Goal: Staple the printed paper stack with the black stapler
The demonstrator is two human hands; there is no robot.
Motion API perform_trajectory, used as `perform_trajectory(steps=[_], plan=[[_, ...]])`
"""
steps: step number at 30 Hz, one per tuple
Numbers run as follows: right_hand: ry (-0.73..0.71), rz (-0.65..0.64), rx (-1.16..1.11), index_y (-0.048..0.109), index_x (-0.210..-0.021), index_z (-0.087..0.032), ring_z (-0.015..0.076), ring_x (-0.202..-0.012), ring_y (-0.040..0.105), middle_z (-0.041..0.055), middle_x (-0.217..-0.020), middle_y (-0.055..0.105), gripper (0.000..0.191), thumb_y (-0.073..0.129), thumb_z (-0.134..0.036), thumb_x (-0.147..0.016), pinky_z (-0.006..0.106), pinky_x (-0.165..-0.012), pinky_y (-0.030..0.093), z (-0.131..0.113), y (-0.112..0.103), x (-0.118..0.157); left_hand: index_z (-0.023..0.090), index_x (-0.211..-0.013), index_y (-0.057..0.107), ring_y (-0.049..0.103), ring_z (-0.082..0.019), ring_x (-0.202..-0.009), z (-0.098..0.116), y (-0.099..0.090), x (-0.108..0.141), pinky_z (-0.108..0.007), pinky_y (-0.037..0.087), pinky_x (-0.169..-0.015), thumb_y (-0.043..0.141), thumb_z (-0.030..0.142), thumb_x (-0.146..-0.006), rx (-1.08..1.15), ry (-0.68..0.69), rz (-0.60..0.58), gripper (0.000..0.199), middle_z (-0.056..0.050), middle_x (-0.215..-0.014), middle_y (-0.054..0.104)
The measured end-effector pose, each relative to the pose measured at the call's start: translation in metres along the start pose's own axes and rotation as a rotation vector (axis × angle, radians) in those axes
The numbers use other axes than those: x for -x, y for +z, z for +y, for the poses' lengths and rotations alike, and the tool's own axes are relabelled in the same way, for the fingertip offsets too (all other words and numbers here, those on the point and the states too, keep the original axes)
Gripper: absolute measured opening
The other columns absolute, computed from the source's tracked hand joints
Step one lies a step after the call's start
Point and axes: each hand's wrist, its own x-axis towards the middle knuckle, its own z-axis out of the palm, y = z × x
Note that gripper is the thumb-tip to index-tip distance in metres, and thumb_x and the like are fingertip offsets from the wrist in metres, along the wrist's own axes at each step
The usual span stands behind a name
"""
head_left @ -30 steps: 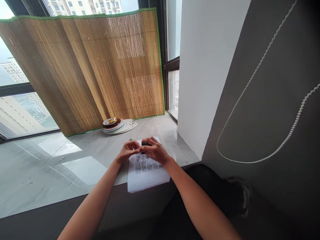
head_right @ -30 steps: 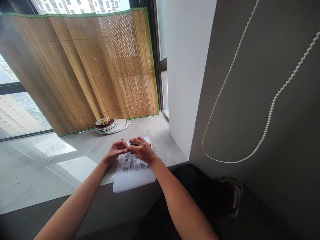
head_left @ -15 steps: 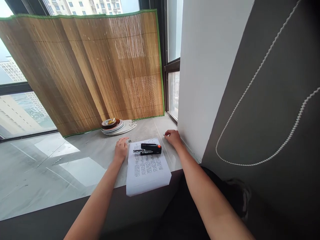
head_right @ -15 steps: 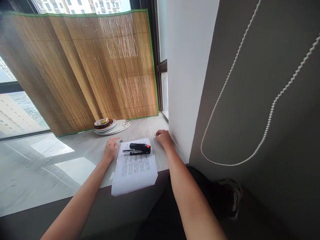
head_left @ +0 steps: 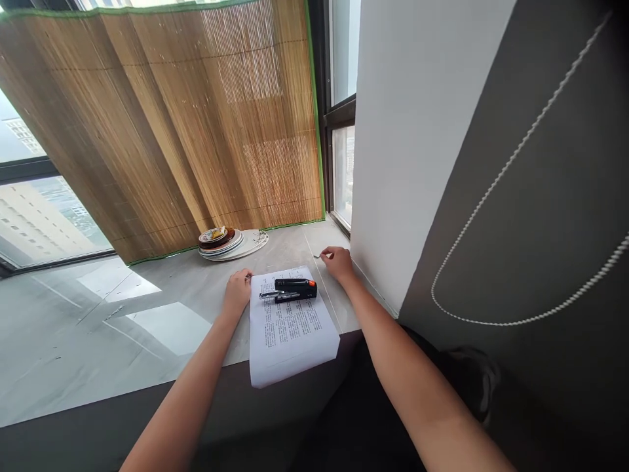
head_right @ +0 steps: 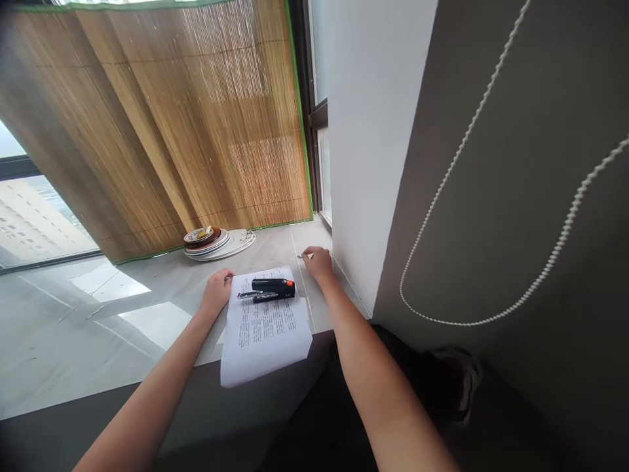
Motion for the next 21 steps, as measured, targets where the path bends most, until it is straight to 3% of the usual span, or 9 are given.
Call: perform_trajectory(steps=[5, 10, 13, 16, 21], plan=[[-0.143, -0.029, -0.192, 0.081, -0.087, -0.021, 0.0171, -0.078, 0.069, 0.0025, -0.088, 0.079, 0.014, 0.07, -0.028, -0.092, 0.029, -0.08, 0.051, -0.026, -0.006, 0.029, 0.021, -0.106, 0.069, 0.069, -0.025, -0.083, 0.006, -0.007, 0.0, -0.038, 0.052, -0.086, 0.047, 0.011, -0.088, 0.178, 0.011, 0.165, 0.03, -0.009, -0.097, 0.074], [-0.446, -0.368, -0.402, 0.079, -0.116, -0.025, 0.0207, -0.104, 0.068, 0.0059, -0.12, 0.077, 0.031, 0.076, -0.044, -0.091, 0.03, -0.084, 0.051, -0.053, 0.0, 0.052, 0.021, -0.094, 0.074, 0.068, -0.022, -0.074, 0.007, -0.016, 0.001, -0.035, 0.053, -0.075, 0.051, 0.026, -0.093, 0.354, -0.041, 0.265, 0.023, -0.008, -0.089, 0.075], [-0.536, -0.465, -0.324, 0.076, -0.123, -0.025, 0.0223, -0.107, 0.068, 0.0061, -0.118, 0.077, 0.041, 0.084, -0.038, -0.085, 0.031, -0.093, 0.05, -0.058, 0.006, 0.06, 0.019, -0.102, 0.077, 0.069, -0.02, -0.074, 0.014, -0.015, 0.002, -0.032, 0.055, -0.071, 0.063, 0.04, -0.09, 0.611, -0.046, 0.17, 0.027, -0.007, -0.091, 0.076], [-0.53, -0.49, -0.245, 0.075, -0.12, -0.023, 0.0204, -0.096, 0.07, 0.0044, -0.106, 0.078, 0.035, 0.082, -0.029, -0.086, 0.028, -0.085, 0.049, -0.058, 0.009, 0.062, 0.017, -0.101, 0.079, 0.071, -0.02, -0.077, 0.024, -0.013, 0.005, -0.032, 0.057, -0.074, 0.076, 0.047, -0.083, 0.799, -0.058, 0.052, 0.035, -0.008, -0.09, 0.077], [-0.534, -0.486, -0.215, 0.075, -0.107, -0.02, 0.0173, -0.084, 0.067, 0.0023, -0.094, 0.076, 0.023, 0.081, -0.025, -0.085, 0.024, -0.074, 0.044, -0.058, 0.008, 0.062, 0.016, -0.109, 0.081, 0.076, -0.026, -0.092, 0.035, -0.014, 0.009, -0.04, 0.061, -0.087, 0.09, 0.049, -0.072, 0.848, -0.087, -0.112, 0.051, -0.013, -0.103, 0.081]])
